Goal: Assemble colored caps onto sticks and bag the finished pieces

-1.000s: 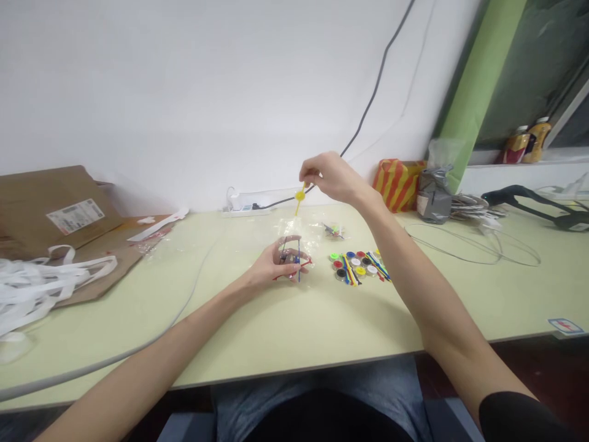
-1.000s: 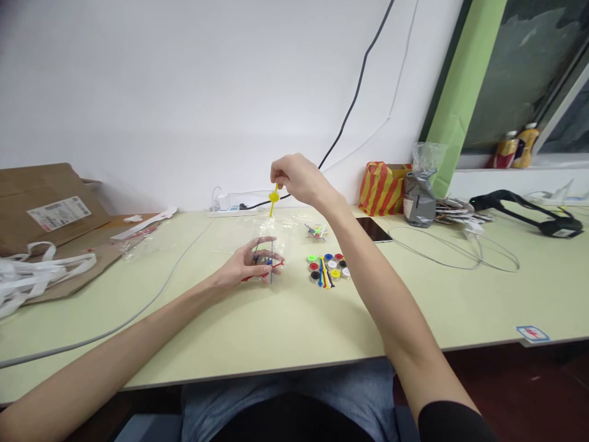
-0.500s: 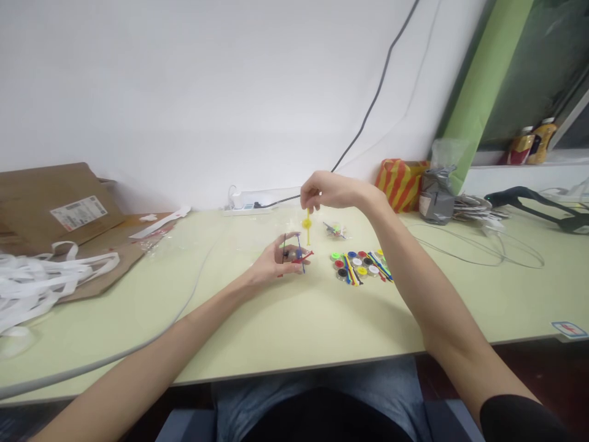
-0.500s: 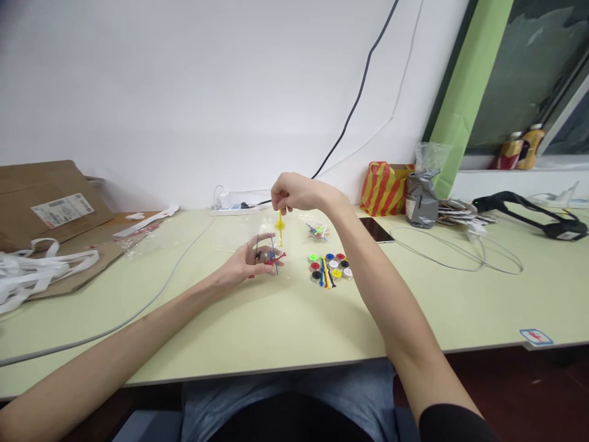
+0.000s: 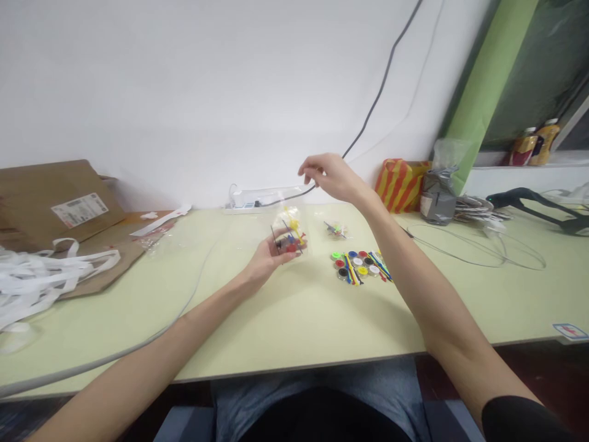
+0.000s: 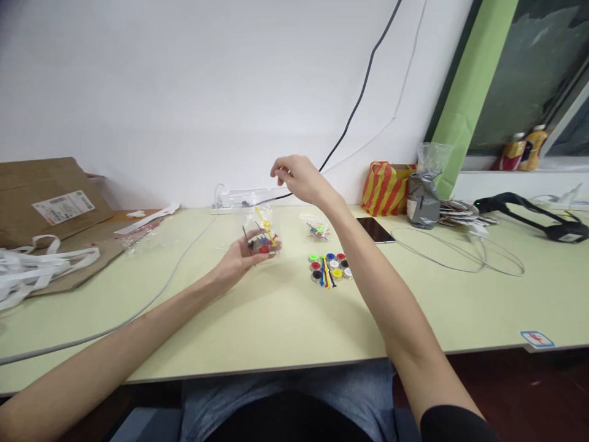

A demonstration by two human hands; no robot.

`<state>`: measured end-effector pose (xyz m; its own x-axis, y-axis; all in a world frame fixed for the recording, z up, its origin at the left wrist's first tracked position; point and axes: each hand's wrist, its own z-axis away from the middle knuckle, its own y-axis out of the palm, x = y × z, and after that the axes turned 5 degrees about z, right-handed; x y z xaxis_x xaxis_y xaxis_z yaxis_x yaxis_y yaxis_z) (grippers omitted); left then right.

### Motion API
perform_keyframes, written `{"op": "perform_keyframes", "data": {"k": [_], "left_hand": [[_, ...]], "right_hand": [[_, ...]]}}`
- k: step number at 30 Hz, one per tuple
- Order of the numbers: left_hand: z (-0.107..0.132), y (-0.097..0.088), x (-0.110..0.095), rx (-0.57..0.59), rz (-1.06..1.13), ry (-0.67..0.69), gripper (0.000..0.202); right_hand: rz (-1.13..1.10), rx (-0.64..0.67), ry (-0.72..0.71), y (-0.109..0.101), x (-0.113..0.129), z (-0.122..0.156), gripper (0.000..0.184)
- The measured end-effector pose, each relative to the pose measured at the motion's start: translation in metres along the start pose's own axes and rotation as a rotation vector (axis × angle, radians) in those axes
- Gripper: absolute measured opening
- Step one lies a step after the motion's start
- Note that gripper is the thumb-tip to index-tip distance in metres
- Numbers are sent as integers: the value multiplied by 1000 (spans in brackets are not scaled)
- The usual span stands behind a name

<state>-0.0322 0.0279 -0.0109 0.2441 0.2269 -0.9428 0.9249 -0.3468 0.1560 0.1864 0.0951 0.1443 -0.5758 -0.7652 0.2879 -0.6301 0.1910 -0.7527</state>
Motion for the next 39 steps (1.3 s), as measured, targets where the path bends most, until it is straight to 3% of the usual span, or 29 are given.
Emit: {"op": "perform_keyframes", "data": {"k": [2, 3, 5, 7, 10, 15, 19, 23, 27, 31, 35, 39], "left_hand": [[-6, -8, -6, -179, -50, 179, 72], [-9, -14, -10, -322, -82, 287, 70], [-15, -26, -15, -533, -166, 421, 65], [-18, -37, -17, -614, -223, 434, 58], [-19, -44, -15, -641, -247, 382, 53], [-17, -39, -10, -619, -269, 377, 57], [-17, -37, -9, -574, -277, 354, 58], [-18, -41, -7, -551, -280, 314, 51], [-13, -36, -8, -441, -303, 217, 49], [-6, -18, -7, -233, -269, 75, 60], [-1, -4, -3, -112, -263, -8, 62], [2, -2, 0, 1, -236, -52, 66]], "right_hand": [[46, -58, 30, 4, -9, -3, 26], [50, 6, 42, 8, -14, -3, 24], [24, 297, 71, 22, -23, -3, 20], [-14, 681, 134, 45, -28, 0, 22], [-3, 1027, 225, 88, -26, 3, 27], [-52, 1088, 121, 141, -7, 5, 24], [-121, 1125, 19, 140, 5, 4, 10], [-183, 1003, -68, 103, 5, 1, 9], [-259, 678, -132, 49, -3, 0, 10], [-333, 345, -95, 7, -8, 4, 15], [-294, 116, -41, -11, -6, 8, 15], [-125, 167, -22, -11, 1, 9, 14]]}}
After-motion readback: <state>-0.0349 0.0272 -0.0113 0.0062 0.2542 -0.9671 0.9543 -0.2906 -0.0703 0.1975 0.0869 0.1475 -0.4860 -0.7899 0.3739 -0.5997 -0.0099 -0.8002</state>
